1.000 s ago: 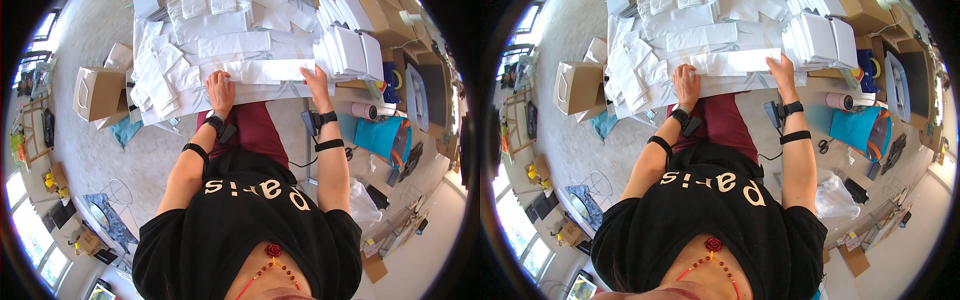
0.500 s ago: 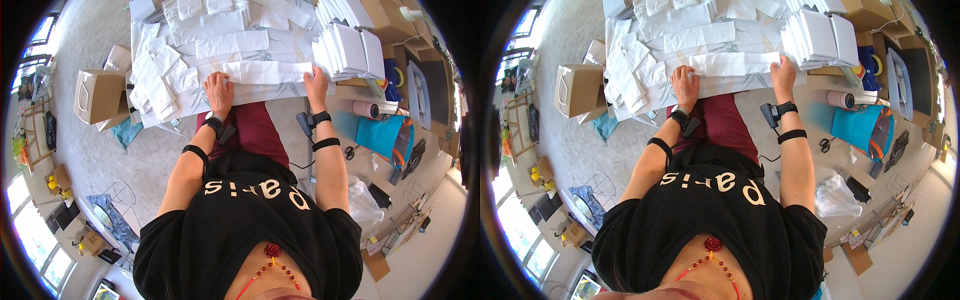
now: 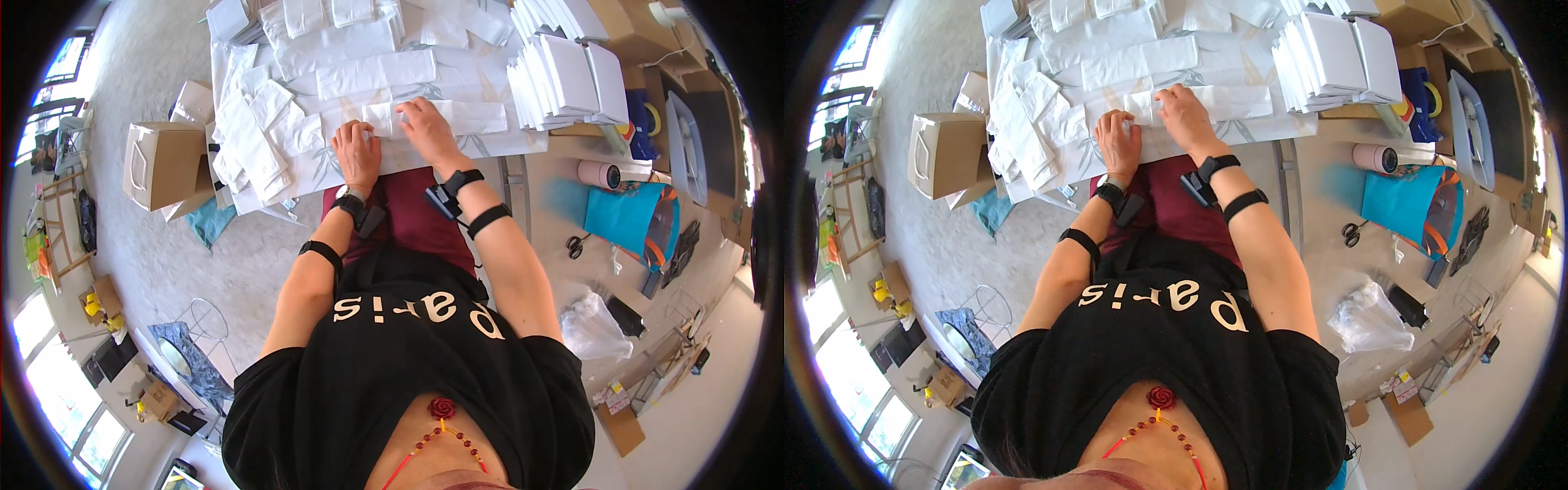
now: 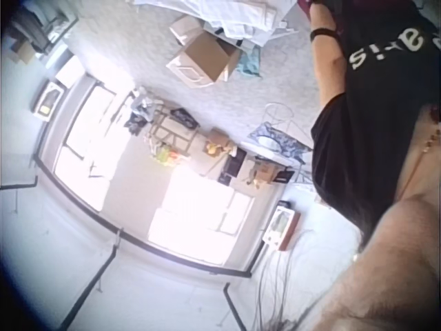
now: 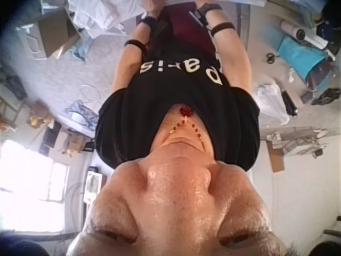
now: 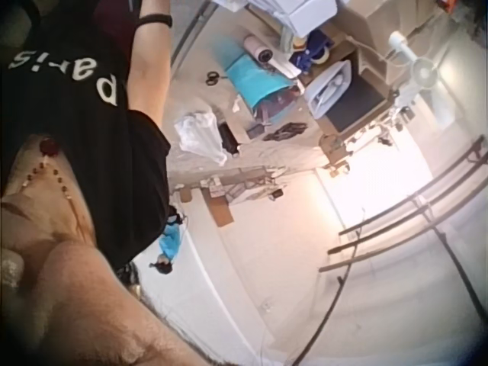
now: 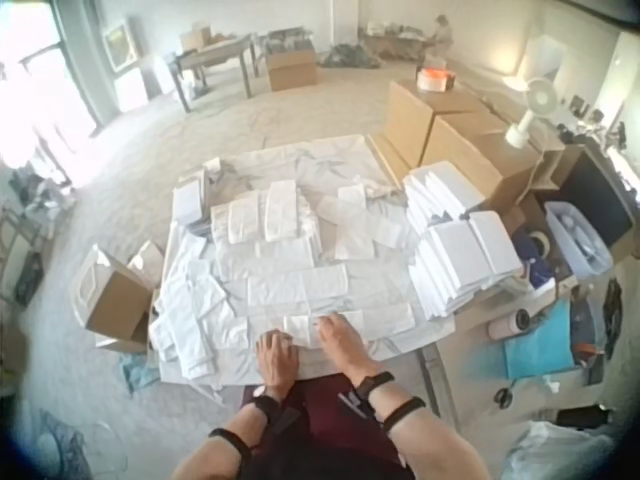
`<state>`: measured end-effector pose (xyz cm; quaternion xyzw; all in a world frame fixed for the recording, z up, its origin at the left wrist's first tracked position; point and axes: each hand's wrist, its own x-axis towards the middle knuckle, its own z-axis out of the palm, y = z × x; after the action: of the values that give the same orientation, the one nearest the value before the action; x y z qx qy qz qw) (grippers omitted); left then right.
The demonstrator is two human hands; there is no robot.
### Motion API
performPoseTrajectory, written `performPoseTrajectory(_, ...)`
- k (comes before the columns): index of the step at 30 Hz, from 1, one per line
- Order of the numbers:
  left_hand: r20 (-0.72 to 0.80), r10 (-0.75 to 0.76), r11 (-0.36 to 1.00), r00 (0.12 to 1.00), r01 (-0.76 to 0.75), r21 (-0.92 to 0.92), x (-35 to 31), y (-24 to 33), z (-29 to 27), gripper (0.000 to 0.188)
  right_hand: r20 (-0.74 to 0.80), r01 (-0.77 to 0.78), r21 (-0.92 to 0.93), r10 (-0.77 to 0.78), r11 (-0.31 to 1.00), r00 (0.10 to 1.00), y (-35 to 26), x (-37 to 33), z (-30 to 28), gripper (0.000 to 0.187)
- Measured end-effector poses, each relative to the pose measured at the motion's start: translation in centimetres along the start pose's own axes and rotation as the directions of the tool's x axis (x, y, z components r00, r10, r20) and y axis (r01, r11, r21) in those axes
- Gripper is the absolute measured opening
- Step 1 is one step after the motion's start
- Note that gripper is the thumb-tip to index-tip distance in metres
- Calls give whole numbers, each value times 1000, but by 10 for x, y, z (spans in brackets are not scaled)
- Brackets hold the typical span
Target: The person folds paper sheets to form envelopes and stacks them onto a pile.
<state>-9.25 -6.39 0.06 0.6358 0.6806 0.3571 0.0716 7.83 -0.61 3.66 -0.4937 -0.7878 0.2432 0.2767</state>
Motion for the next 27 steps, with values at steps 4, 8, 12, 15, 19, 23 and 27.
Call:
performPoseTrajectory(4, -9, -25, 999, 1000, 25, -24, 2, 4, 1, 27, 28, -37, -13, 37, 999, 999, 11, 0, 15, 38)
performPoseTrajectory(8, -70, -103, 984, 992, 92, -152, 4, -1, 1, 23, 19, -36, -2, 36, 999, 999, 8, -1, 15, 41)
performPoseTrajectory(12, -11, -486, 749, 874, 409, -522, 2, 8, -2, 17, 9, -28, -4, 28, 1000, 1000, 12, -2, 17, 42)
performPoseTrajectory(15, 134, -672, 432, 728, 533, -728, 5, 11, -3, 17, 32, -41, 2, 41, 999, 999, 17, -3, 18, 45)
performPoseTrajectory(19, 254, -717, 256, 649, 584, -771, 11, -7, -4, 21, 40, -25, -1, 25, 1000, 999, 15, -2, 17, 51)
performPoseTrajectory(23, 405, -590, 28, 699, 519, -854, 16, 6, -18, 23, 44, -35, 8, 34, 999, 998, 16, -4, 19, 53)
performPoseTrajectory(27, 483, -418, -29, 770, 520, -854, 21, 25, -24, 27, 41, -17, 5, 17, 1000, 999, 18, -4, 17, 53)
